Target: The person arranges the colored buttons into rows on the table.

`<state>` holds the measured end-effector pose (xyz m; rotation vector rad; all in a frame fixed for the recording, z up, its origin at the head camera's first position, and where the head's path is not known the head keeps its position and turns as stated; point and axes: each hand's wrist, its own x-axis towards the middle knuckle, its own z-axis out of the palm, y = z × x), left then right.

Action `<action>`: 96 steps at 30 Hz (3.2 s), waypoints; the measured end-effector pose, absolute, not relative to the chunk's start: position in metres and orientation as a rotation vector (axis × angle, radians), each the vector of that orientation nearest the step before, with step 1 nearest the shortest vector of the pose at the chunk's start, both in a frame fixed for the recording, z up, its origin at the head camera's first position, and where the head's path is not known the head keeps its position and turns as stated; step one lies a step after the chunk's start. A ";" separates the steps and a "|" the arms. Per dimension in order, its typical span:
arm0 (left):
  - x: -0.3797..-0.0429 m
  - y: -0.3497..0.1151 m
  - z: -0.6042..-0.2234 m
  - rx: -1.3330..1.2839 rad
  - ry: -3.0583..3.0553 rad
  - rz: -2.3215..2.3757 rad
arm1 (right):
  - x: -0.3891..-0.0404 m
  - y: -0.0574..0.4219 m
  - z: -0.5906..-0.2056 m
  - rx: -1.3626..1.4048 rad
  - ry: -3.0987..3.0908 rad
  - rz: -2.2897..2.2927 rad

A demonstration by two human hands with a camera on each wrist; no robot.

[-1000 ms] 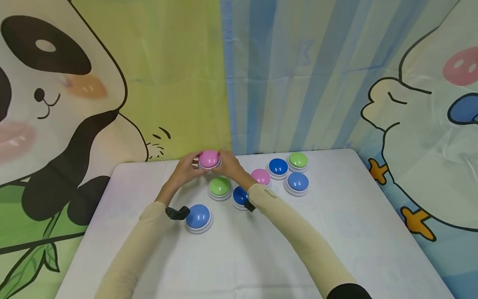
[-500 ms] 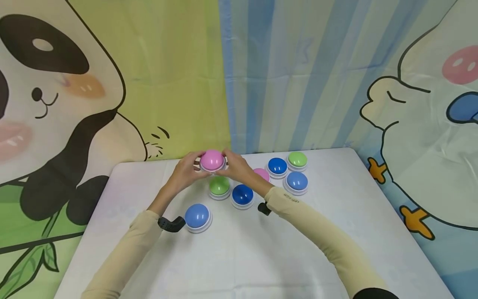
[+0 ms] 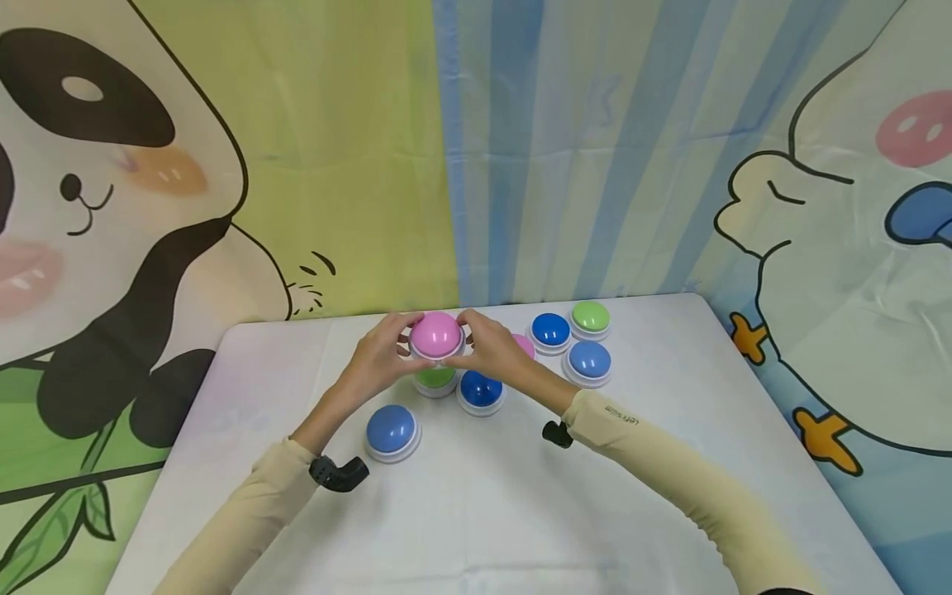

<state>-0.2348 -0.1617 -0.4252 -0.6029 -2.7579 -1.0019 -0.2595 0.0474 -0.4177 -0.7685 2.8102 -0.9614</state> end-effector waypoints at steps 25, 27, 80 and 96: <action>-0.195 -0.133 -0.431 -0.653 -2.794 -0.924 | -0.216 0.082 -0.426 -0.878 2.811 -0.965; -0.191 -0.131 -0.434 -0.665 -2.788 -0.908 | -0.212 0.084 -0.429 -0.892 2.819 -0.960; -0.146 -0.093 -0.508 -0.787 -2.890 -0.859 | -0.166 0.119 -0.506 -1.023 2.752 -0.835; -0.150 -0.094 -0.509 -0.775 -2.908 -0.865 | -0.167 0.117 -0.507 -0.963 2.829 -0.713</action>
